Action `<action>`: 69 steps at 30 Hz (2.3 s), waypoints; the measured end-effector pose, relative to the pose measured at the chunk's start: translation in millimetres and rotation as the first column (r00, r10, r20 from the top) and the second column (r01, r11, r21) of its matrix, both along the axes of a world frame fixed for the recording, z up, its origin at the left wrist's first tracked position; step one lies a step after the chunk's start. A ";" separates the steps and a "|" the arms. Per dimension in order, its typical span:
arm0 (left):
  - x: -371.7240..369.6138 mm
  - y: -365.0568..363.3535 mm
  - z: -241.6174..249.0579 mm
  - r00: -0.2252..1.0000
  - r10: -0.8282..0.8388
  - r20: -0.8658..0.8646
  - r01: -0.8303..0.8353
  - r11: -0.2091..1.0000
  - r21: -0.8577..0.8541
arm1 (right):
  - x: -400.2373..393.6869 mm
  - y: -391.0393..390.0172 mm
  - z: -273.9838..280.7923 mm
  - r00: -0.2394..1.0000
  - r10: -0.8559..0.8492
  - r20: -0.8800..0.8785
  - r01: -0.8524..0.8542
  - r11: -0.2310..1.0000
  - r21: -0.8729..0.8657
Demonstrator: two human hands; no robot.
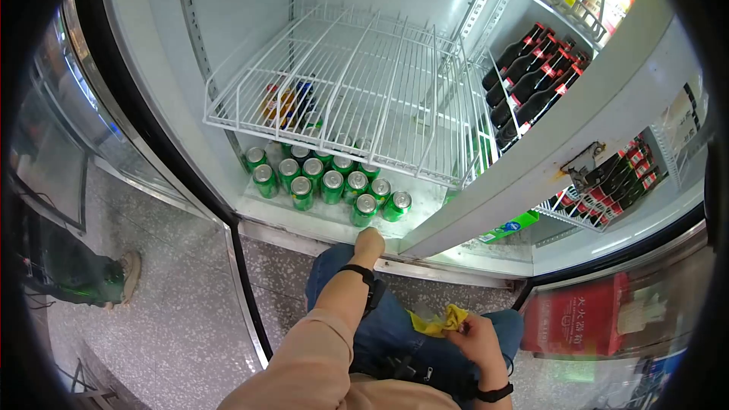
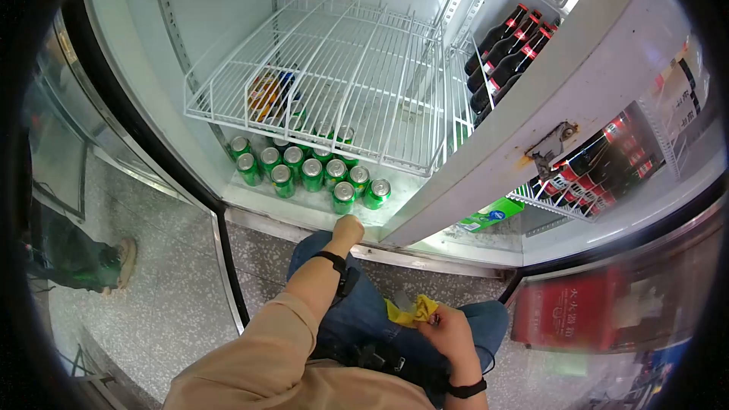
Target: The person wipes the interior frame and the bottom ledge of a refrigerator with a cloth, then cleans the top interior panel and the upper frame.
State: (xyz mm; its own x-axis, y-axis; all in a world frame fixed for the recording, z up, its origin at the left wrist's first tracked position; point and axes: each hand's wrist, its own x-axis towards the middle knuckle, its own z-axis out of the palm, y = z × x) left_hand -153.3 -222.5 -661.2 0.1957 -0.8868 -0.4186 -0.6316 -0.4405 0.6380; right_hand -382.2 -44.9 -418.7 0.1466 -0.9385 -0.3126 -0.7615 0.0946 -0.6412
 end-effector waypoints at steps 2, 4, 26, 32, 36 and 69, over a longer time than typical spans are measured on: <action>4.2 4.7 7.9 0.999 0.017 0.039 -0.016 0.999 -0.032 | -2.2 -1.8 -0.1 1.000 0.003 0.006 -0.003 1.000 0.000; 16.5 17.0 16.1 0.992 0.032 0.121 -0.023 0.997 -0.074 | -3.8 0.1 -0.8 1.000 -0.003 0.010 0.003 1.000 0.008; -8.4 123.6 230.4 0.471 -0.721 -0.508 0.601 0.684 -0.414 | 29.1 -12.5 11.1 0.614 -0.184 0.768 0.190 0.978 0.082; -17.1 127.2 221.0 0.375 -0.475 -0.796 0.355 0.867 -0.351 | 22.6 -13.8 26.5 0.554 -0.197 0.809 0.467 0.878 -0.105; -26.4 139.1 234.8 0.195 -0.329 -0.924 0.399 0.887 -0.232 | 11.7 -15.8 19.5 0.358 -0.193 0.914 0.685 0.720 -0.116; -44.0 150.9 233.5 -0.283 -0.070 -0.957 0.258 0.955 -0.146 | 10.2 -8.3 -10.8 0.390 -0.187 0.901 0.300 0.951 0.067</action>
State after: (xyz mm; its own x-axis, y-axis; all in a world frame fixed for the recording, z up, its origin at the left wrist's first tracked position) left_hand -197.3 -71.6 -427.7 -0.6711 -0.7398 0.0479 0.6541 -0.5604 0.5080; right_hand -372.0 -53.2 -429.5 0.0473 -0.9968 -0.0646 0.2891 0.0756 -0.9543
